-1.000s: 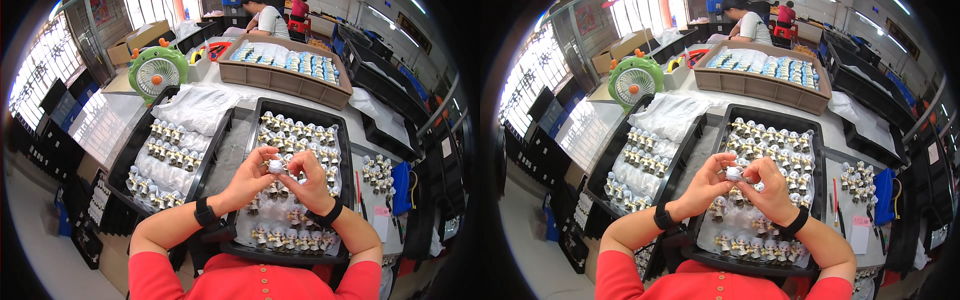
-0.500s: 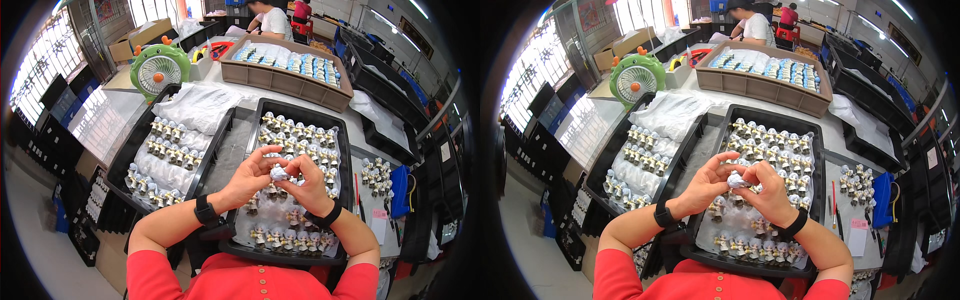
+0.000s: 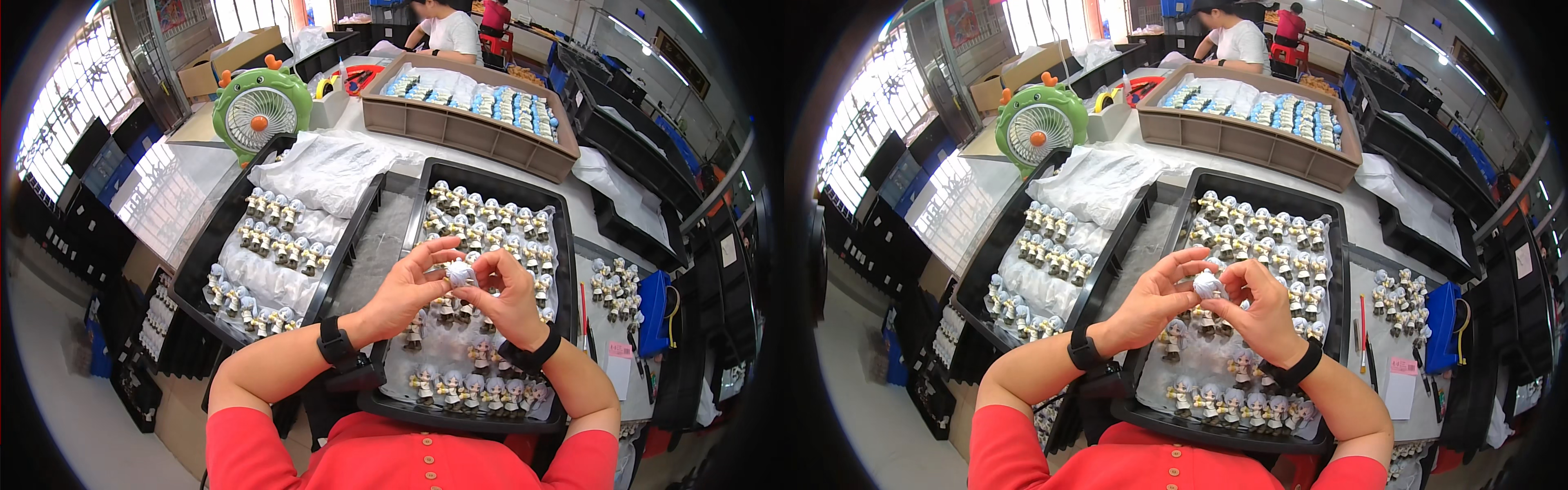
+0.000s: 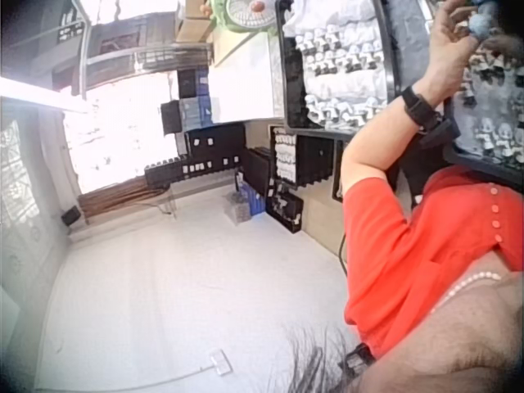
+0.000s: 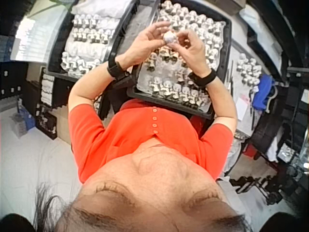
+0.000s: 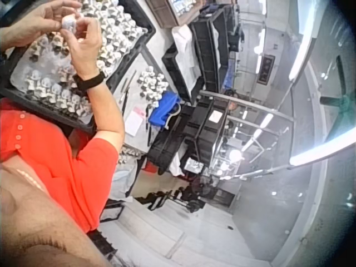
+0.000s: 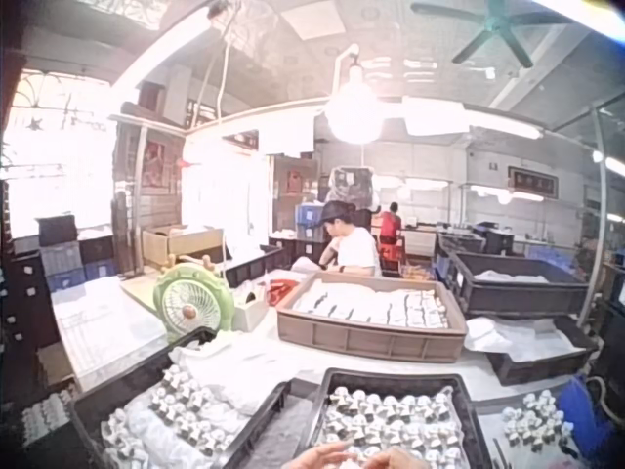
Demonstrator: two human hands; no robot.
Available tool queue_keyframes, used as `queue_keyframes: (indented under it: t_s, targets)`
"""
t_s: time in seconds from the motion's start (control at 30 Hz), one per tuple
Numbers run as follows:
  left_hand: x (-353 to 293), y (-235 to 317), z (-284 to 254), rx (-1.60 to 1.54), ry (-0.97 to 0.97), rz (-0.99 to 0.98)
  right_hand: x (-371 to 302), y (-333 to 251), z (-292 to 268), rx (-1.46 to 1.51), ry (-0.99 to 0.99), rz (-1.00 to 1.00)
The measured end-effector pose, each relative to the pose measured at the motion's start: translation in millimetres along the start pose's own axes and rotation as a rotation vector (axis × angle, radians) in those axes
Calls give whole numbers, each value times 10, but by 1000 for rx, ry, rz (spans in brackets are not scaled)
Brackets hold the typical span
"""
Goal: The person assembles small figurines by hand, picking up individual pieces from a tray and attaching them to bases. The person handles the figurines one at a time, inspecting them and placing them into a black tray lined with white tissue paper. The task involves repetitive pick-and-place actions in a workshop setting.
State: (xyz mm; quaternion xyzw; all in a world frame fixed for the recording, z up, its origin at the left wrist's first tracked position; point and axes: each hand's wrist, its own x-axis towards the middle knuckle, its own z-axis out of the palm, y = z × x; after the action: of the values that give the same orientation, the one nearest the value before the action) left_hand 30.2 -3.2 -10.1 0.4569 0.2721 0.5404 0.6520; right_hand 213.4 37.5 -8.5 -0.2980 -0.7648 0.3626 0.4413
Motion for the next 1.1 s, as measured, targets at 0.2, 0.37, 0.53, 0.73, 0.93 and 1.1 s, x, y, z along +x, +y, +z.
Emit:
queue_keyframes:
  t_s: [0.2,0.37,0.53,0.73,0.93,1.1]
  targets:
    - [-6,-17,-24,-1,11,-34,-5,30,9,37,7,10]
    - [-8,-19,-8,14,57,-18,7,0,30,25,26,-18]
    - [-2,-16,-20,-6,31,-35,6,1,17,99,5,33]
    - [-15,-12,-36,-43,18,-109,-4,-2,-1,170,-20,79]
    - [-19,19,-5,-46,5,-112,-3,-15,-3,96,-51,-3]
    - [-16,-12,-44,-38,9,-94,13,-45,8,150,-70,-3]
